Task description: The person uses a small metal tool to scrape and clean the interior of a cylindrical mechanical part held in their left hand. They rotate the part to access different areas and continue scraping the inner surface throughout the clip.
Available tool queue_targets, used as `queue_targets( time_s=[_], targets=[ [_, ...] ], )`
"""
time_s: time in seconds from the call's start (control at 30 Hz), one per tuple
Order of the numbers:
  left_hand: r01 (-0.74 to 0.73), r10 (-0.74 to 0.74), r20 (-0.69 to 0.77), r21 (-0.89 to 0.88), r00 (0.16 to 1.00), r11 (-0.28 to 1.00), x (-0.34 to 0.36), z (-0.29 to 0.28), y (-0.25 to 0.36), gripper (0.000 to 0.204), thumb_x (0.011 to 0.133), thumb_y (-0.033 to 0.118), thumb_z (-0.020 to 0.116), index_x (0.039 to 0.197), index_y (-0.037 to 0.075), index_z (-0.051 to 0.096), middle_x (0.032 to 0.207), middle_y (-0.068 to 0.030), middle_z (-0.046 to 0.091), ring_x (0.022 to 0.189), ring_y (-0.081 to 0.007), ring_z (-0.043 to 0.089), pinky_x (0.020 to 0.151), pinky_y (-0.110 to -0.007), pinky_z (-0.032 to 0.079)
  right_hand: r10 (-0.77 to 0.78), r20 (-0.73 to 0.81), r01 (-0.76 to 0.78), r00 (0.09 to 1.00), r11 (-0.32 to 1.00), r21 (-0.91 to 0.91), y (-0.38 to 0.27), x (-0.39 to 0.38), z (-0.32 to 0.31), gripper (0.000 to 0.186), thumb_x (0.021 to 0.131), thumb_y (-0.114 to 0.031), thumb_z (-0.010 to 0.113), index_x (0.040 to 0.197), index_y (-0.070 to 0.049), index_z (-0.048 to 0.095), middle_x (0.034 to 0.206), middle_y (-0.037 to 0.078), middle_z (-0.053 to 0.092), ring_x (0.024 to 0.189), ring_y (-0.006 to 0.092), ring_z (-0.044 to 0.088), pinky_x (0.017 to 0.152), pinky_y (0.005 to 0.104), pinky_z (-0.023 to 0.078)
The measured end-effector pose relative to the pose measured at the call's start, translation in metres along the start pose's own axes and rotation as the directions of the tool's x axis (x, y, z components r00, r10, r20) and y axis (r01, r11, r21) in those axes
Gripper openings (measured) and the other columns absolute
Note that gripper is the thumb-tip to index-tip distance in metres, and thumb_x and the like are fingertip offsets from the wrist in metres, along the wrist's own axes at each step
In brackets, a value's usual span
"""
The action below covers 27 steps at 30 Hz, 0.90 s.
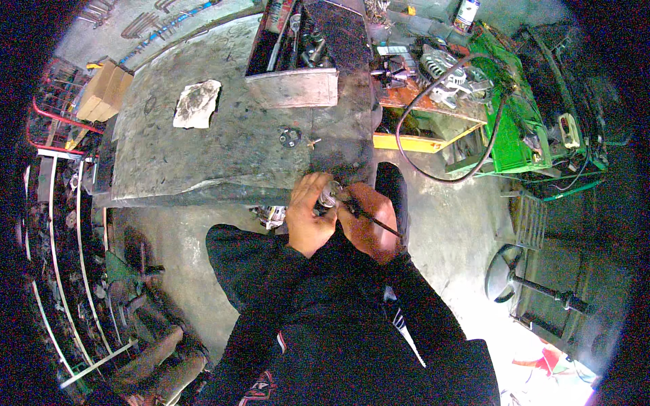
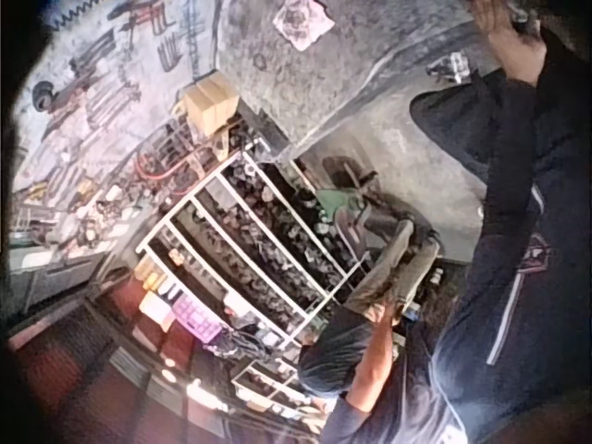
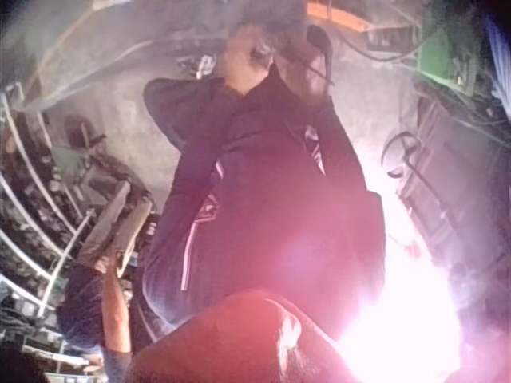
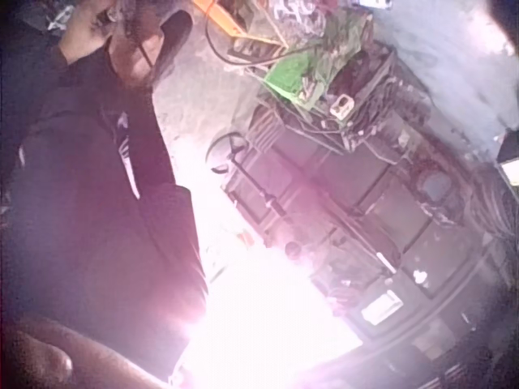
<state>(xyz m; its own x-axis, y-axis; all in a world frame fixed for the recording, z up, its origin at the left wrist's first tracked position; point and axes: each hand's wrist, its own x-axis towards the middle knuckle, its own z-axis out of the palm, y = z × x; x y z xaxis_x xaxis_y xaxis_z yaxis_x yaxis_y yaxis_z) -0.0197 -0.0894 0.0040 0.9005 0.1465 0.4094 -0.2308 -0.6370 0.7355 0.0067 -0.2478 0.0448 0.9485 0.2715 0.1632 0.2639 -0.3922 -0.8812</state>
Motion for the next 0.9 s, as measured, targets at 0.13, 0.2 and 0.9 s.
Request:
queue_targets(
  time_s=[0.13,0.2,0.9],
  targets=[
    [0.020,-0.020,0.000,-0.021,1.000,1.000,0.001,0.000,0.001,0.055,0.076,0.015,0.084,0.127,0.005,0.068,0.128,-0.0189,0.069,0.124,-0.0409,0.062,0.113,-0.051,0.044,0.212,0.044,-0.217,0.976,0.957,0.192,-0.007,0.007,0.003,0.013,0.086,-0.003,0.073,0.098,0.000,0.071,0.088,0.015,0.073,0.077,0.0261,0.073,0.072,0.0360,0.057],
    [0.022,-0.022,-0.003,0.002,1.000,1.000,0.004,-0.002,0.002,0.055,0.075,0.014,0.085,0.127,0.006,0.068,0.128,-0.0186,0.069,0.125,-0.0406,0.062,0.114,-0.052,0.044,0.110,-0.024,-0.105,0.994,0.982,0.157,-0.005,0.006,0.005,0.010,0.086,-0.003,0.073,0.095,0.001,0.071,0.086,0.013,0.074,0.076,0.0225,0.072,0.070,0.0347,0.056],
    [0.070,-0.071,-0.018,-0.051,0.997,0.996,0.005,-0.003,0.002,0.058,0.072,0.018,0.089,0.125,0.006,0.068,0.123,-0.0179,0.069,0.120,-0.0419,0.063,0.110,-0.050,0.046,0.129,-0.084,-0.126,0.988,0.991,0.032,0.009,-0.001,-0.010,0.010,0.090,-0.003,0.076,0.098,0.004,0.073,0.085,0.007,0.075,0.080,0.0128,0.069,0.075,0.0290,0.056]
  ],
)
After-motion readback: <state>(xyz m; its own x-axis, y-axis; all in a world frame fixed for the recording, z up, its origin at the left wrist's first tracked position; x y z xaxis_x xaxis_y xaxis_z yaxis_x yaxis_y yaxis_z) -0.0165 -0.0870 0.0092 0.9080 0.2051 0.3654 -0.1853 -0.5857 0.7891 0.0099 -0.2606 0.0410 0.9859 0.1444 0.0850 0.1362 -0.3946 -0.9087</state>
